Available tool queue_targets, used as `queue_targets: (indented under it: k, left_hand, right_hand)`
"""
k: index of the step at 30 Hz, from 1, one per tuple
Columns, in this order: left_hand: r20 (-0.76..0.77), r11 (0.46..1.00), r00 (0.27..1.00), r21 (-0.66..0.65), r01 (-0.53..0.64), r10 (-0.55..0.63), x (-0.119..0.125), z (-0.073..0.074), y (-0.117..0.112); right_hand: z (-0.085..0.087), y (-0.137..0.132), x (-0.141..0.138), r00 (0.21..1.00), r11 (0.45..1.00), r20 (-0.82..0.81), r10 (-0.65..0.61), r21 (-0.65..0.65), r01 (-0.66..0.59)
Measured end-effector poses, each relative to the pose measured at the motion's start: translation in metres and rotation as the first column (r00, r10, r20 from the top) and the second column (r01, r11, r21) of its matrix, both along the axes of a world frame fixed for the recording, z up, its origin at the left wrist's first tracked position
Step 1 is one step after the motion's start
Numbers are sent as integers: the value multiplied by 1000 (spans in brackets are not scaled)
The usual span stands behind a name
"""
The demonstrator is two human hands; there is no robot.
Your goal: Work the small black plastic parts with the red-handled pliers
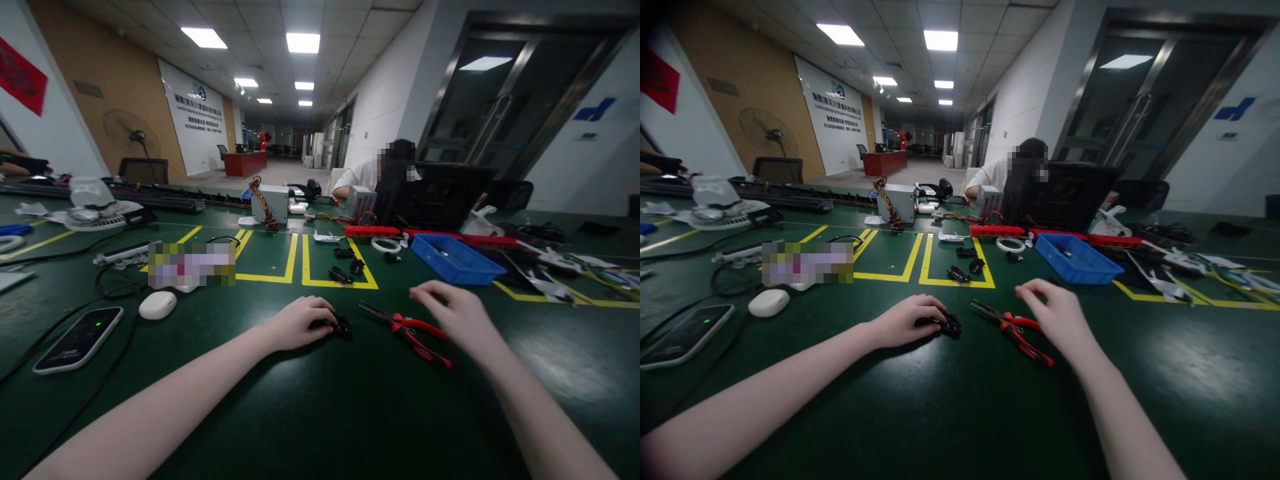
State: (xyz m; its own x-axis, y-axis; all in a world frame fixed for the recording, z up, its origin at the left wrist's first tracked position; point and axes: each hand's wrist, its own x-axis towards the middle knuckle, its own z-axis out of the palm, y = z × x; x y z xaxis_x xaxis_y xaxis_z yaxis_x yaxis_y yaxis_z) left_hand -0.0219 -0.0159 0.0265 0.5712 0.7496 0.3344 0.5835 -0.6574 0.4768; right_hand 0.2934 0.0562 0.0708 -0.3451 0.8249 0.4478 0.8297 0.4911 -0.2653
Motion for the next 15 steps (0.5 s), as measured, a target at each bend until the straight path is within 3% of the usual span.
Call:
queue_targets:
  k: [4, 8, 11, 15]
  left_hand:
    - [-3, 1000, 1000, 1, -26, 26, 2, 0, 0]
    - [-27, 997, 997, 32, -72, 73, 3, -2, 2]
    - [-35, 993, 994, 63, -102, 104, 3, -5, 4]
    - [34, 989, 989, 26, -143, 142, 2, -5, 7]
  right_hand:
    - [-27, -4, -9, 986, 982, 169, -10, -184, 41]
    - [-53, -15, -15, 960, 985, 251, -126, -87, 152]
    - [-57, -20, -19, 948, 982, 265, -174, -28, 188]
    - [-48, -23, -23, 971, 995, 215, -102, 17, 100]
